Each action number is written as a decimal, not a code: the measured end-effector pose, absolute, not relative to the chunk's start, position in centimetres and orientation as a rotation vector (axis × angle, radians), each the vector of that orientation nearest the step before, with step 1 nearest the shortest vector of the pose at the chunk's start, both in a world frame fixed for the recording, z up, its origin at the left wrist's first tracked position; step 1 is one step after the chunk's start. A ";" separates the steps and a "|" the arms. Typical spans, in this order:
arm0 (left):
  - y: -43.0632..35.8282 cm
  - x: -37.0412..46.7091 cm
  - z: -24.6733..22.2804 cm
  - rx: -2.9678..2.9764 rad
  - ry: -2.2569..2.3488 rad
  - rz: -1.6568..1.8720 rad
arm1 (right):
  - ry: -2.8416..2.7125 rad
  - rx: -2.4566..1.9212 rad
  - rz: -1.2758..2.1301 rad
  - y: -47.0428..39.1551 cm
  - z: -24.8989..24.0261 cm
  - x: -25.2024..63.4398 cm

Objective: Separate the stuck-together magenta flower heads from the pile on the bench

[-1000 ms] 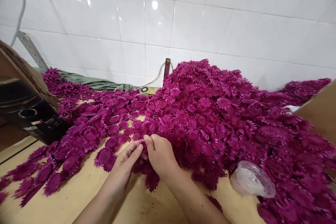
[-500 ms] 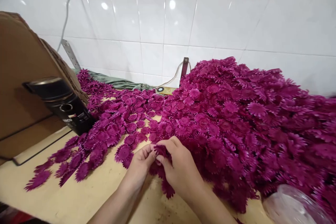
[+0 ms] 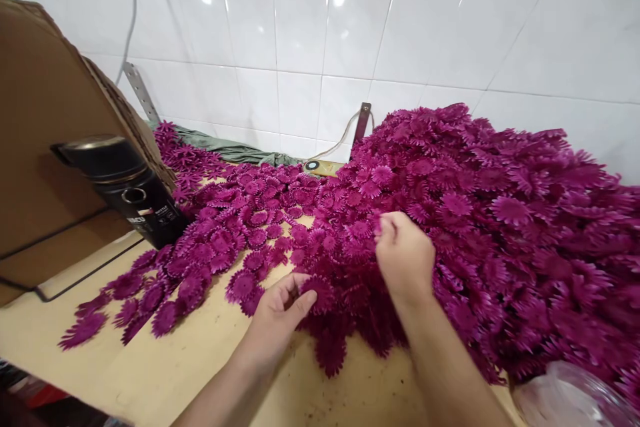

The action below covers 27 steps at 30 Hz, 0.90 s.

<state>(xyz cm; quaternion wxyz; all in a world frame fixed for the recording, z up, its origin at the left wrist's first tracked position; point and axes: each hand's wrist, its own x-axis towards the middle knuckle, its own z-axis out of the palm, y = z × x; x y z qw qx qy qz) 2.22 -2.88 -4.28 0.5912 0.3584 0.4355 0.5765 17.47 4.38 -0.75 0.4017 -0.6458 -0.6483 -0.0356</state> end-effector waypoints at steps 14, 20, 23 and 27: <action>-2.4 2.2 -4.9 0.759 0.994 1.342 | -2.072 -1.266 0.717 -1.5 -1.1 13.3; -2.9 2.7 -4.1 0.921 1.020 1.284 | -1.913 -1.521 0.271 0.9 -1.0 15.5; -3.0 2.5 -4.0 0.944 1.049 1.255 | -1.664 -1.583 0.102 3.1 -0.2 18.4; -2.9 2.5 -4.2 0.934 1.089 1.279 | -1.756 -1.512 -0.164 3.5 0.3 20.2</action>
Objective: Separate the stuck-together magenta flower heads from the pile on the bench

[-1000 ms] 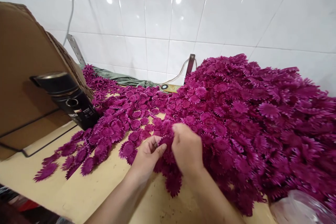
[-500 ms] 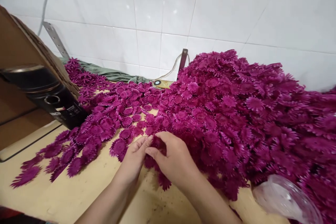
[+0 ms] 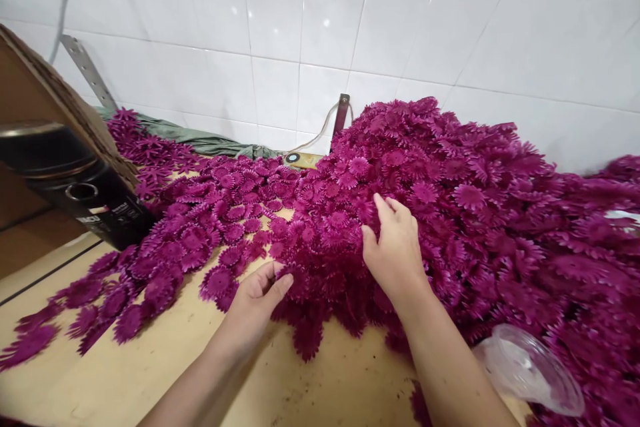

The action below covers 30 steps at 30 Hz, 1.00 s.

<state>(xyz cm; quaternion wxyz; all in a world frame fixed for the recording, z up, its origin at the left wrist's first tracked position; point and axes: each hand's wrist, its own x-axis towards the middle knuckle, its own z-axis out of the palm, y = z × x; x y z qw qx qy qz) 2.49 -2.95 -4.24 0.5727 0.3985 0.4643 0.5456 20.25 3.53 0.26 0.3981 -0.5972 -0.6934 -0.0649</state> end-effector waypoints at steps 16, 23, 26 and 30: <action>-2.6 2.8 -5.0 0.965 0.991 1.232 | -2.030 -1.413 0.541 -1.2 -1.2 14.4; -3.0 2.4 -4.7 0.991 1.012 1.273 | -1.681 -1.549 -0.045 3.1 -0.2 19.0; -2.8 2.3 -4.6 0.932 1.032 1.278 | -1.761 -1.474 -0.116 3.1 0.4 20.1; -2.6 2.7 -4.6 0.888 0.960 1.252 | -2.060 -1.312 0.398 -0.2 0.4 17.3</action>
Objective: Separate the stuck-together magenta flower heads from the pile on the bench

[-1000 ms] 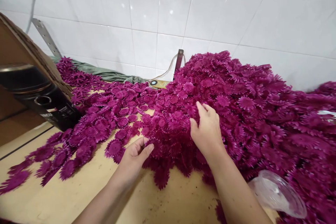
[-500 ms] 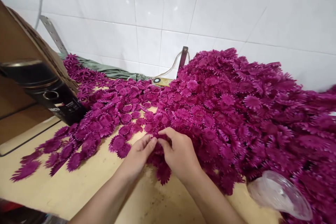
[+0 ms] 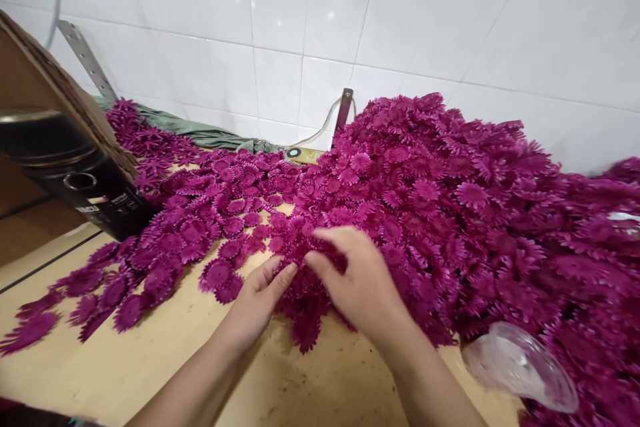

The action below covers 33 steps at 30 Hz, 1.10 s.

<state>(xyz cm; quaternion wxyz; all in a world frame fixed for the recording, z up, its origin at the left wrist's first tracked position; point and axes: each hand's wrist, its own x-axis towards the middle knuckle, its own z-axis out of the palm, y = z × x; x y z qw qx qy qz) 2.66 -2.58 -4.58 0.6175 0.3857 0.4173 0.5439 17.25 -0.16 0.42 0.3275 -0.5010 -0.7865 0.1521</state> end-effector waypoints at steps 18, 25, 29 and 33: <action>-3.0 2.9 -4.7 1.070 0.903 1.188 | -1.260 -1.205 0.993 2.1 -0.5 15.6; -3.1 2.8 -4.5 1.015 0.900 1.142 | -1.127 -1.215 0.778 3.7 1.1 19.4; -2.9 3.0 -4.5 1.012 0.918 1.164 | -1.233 -1.259 0.780 2.9 0.4 19.6; -2.8 2.7 -4.7 0.928 0.967 1.230 | -1.420 -1.313 0.756 2.3 -0.3 19.1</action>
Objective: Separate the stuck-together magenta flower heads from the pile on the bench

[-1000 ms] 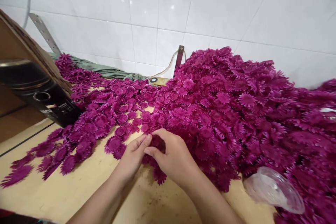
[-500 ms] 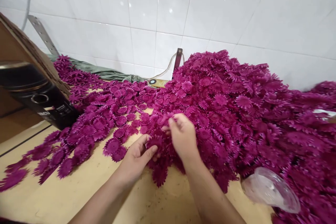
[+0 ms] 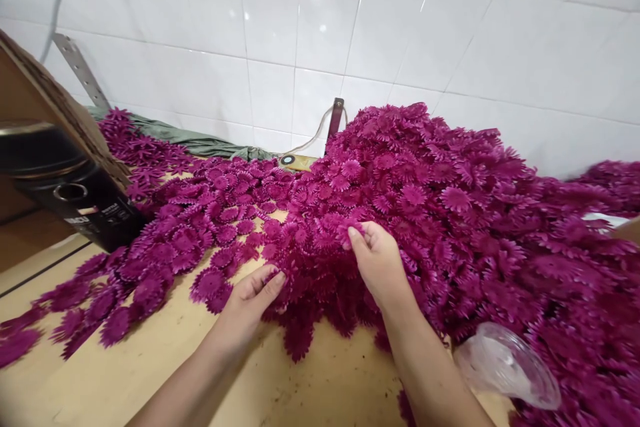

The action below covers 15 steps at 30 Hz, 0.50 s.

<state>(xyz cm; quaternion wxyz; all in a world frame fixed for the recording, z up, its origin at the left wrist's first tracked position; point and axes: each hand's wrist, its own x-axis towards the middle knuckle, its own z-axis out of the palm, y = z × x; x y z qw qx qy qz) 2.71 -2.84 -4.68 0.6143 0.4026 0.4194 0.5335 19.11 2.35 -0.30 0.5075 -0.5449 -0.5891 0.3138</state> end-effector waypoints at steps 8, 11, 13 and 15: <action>-2.8 2.4 -3.9 1.263 1.068 1.532 | -1.818 -1.423 0.678 0.7 -1.1 17.3; -2.9 2.6 -3.9 1.283 1.021 1.498 | -1.865 -1.382 0.867 0.1 -1.5 16.3; -2.9 2.7 -4.1 1.263 1.001 1.481 | -1.847 -1.306 1.031 -0.1 -1.8 15.8; -2.9 2.8 -4.3 1.248 1.005 1.460 | -1.773 -1.236 1.181 -0.2 -1.9 15.7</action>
